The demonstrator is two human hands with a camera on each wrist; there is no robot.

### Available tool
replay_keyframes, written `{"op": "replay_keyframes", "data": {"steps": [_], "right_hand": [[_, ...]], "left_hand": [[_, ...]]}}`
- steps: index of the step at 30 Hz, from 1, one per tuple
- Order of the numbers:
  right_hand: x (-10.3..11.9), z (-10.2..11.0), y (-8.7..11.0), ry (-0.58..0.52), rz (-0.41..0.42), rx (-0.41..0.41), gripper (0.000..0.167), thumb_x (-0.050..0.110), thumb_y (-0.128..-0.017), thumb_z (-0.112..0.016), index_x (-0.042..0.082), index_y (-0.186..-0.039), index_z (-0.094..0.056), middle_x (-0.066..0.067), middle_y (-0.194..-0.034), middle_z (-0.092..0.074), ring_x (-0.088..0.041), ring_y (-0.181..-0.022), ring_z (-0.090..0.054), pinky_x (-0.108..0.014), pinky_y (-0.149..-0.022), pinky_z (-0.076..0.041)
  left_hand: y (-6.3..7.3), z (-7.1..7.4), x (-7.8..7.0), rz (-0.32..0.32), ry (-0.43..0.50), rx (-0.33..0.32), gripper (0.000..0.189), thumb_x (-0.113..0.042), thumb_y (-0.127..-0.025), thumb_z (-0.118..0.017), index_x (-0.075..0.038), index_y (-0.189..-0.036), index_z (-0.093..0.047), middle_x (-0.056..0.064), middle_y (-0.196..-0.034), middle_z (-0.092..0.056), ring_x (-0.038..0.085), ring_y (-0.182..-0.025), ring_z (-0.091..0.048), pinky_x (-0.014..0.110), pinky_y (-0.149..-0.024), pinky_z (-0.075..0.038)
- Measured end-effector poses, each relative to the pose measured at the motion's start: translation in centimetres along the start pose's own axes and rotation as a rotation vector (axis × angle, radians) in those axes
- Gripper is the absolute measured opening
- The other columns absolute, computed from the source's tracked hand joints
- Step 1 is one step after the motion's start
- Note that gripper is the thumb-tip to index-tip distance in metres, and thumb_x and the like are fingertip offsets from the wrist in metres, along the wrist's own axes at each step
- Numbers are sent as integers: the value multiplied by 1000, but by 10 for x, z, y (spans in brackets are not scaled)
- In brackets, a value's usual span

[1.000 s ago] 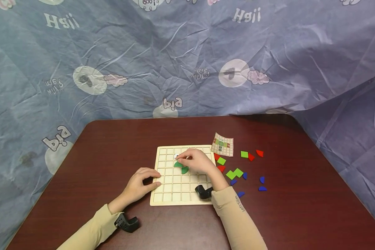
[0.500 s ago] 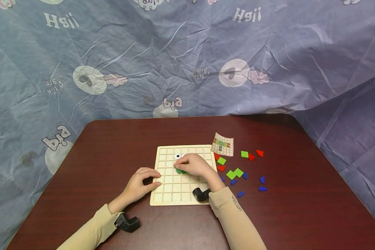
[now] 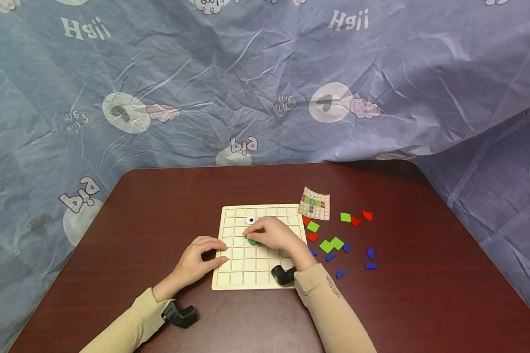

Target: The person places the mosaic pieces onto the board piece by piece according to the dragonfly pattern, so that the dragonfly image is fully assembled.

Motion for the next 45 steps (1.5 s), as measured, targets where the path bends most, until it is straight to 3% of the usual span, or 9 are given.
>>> {"op": "replay_keyframes", "data": {"steps": [4,11,18,45], "right_hand": [[1,0,1,-7,4,3,17,15,-89,-65,14,-103,-74,4,-94,-65,-10,-78,-55,-27,-67,-45],[-7,0,2,3,-81,-7,11,15,-85,-70,16,-95,-75,8,-86,-63,-11,-68,-50,-27,-61,-44],[-7,0,2,43,-78,-11,10,17,-85,-70,15,-93,-75,8,-79,-59,-10,-65,-50,-26,-58,-43],[-6,3,3,-61,-96,-9,8,13,-84,-71,10,-91,-71,5,-79,-62,-11,-71,-57,-29,-67,-48]], "left_hand": [[0,0,0,-3,1,-1,20,-23,-78,-76,-16,-97,-73,-7,-102,-65,13,-104,-53,36,-89,-45],[0,0,1,-2,8,-2,20,-23,-78,-76,-16,-97,-73,-7,-102,-65,12,-104,-53,36,-89,-44],[0,0,0,-10,3,-6,20,-22,-78,-76,-16,-96,-73,-7,-102,-65,13,-104,-53,35,-89,-45],[0,0,1,-8,7,-9,20,-23,-78,-76,-17,-96,-73,-8,-102,-65,12,-104,-52,35,-89,-44]]}}
Point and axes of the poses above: each hand's wrist, its own y-axis away from the middle knuckle, its own z-axis out of the back of the hand, x = y × z, the point moved 9 cm from there along -y, towards the middle knuckle
